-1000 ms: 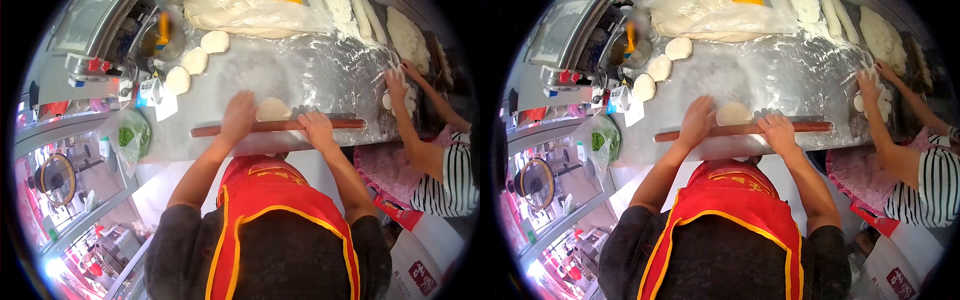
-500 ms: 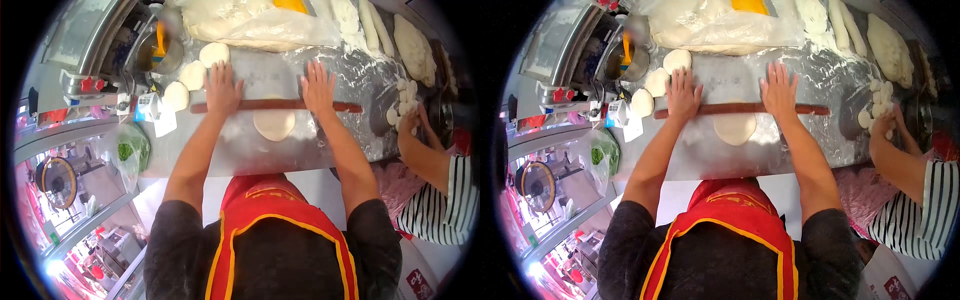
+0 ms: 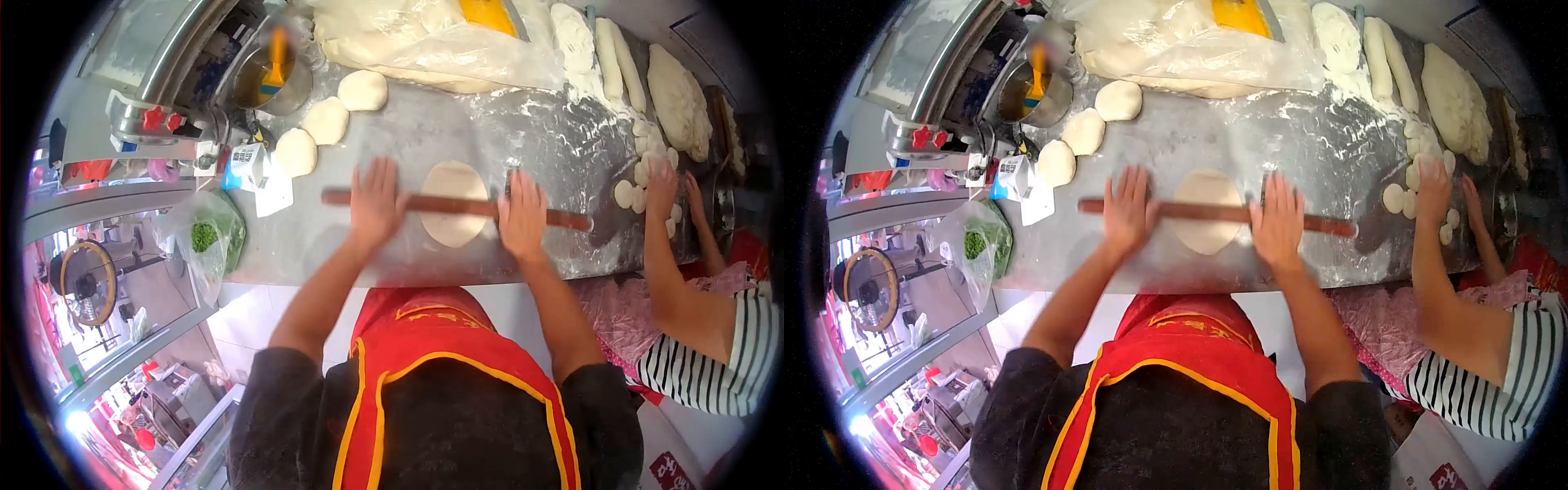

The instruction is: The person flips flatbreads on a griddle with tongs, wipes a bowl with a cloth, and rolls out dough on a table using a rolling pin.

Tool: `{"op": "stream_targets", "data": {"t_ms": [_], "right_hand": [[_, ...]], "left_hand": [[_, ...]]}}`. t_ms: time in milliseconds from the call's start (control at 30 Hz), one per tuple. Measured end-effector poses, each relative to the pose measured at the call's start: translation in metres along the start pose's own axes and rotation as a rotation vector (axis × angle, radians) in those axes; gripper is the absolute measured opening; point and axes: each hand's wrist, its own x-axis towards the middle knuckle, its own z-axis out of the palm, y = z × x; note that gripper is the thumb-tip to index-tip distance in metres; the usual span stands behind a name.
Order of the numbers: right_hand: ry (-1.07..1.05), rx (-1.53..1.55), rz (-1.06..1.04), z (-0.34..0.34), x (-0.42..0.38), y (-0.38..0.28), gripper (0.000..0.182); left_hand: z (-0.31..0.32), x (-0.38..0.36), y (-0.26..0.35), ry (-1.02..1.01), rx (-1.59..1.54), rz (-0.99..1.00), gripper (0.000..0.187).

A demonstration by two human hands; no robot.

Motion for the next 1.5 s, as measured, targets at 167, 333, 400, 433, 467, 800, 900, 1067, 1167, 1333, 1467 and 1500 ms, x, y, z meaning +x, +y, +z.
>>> {"op": "stream_targets", "data": {"t_ms": [167,333,400,433,467,800,900,1067,1167,1333,1467,1500], "right_hand": [[0.008,-0.038,-0.034,0.004,0.013,0.008,0.061],[-0.066,0.152,-0.103,-0.003,-0.062,-0.005,0.06],[0.0,0.515,0.026,0.0,0.015,-0.026,0.056],[-0.208,0.572,0.12,0.011,0.054,-0.033,0.049],[-0.422,0.621,0.21,0.02,0.082,-0.042,0.043],[-0.435,0.623,-0.008,0.05,0.106,-0.102,0.024],[-0.511,0.519,0.139,0.004,0.037,-0.033,0.027],[-0.105,0.013,0.027,-0.027,-0.098,-0.002,0.052],[-0.072,-0.032,0.129,-0.004,-0.072,0.003,0.052],[0.026,-0.143,0.132,0.012,0.063,0.033,0.053],[0.104,-0.118,0.072,0.017,0.104,0.044,0.054],[0.109,-0.081,0.028,0.014,0.097,0.042,0.055]], "left_hand": [[-0.005,0.022,-0.004,0.074,-0.044,0.042,0.067],[0.015,-0.071,-0.01,0.116,-0.211,0.171,0.046],[0.008,-0.071,-0.013,0.088,-0.248,0.202,0.035],[-0.002,-0.065,-0.01,0.068,-0.27,0.205,0.03],[-0.008,-0.064,-0.008,0.05,-0.292,0.203,0.026],[-0.043,-0.117,-0.004,0.168,-0.207,0.132,0.024],[-0.037,-0.106,-0.015,0.183,-0.17,0.126,0.026],[-0.004,-0.107,-0.007,0.177,-0.241,-0.065,0.051],[0.005,-0.064,-0.014,0.123,-0.141,-0.062,0.061],[-0.002,0.076,-0.025,0.179,0.06,-0.045,0.065],[0.0,0.121,-0.026,0.282,0.049,-0.017,0.066],[-0.003,0.104,-0.023,0.252,0.048,-0.019,0.067]]}}
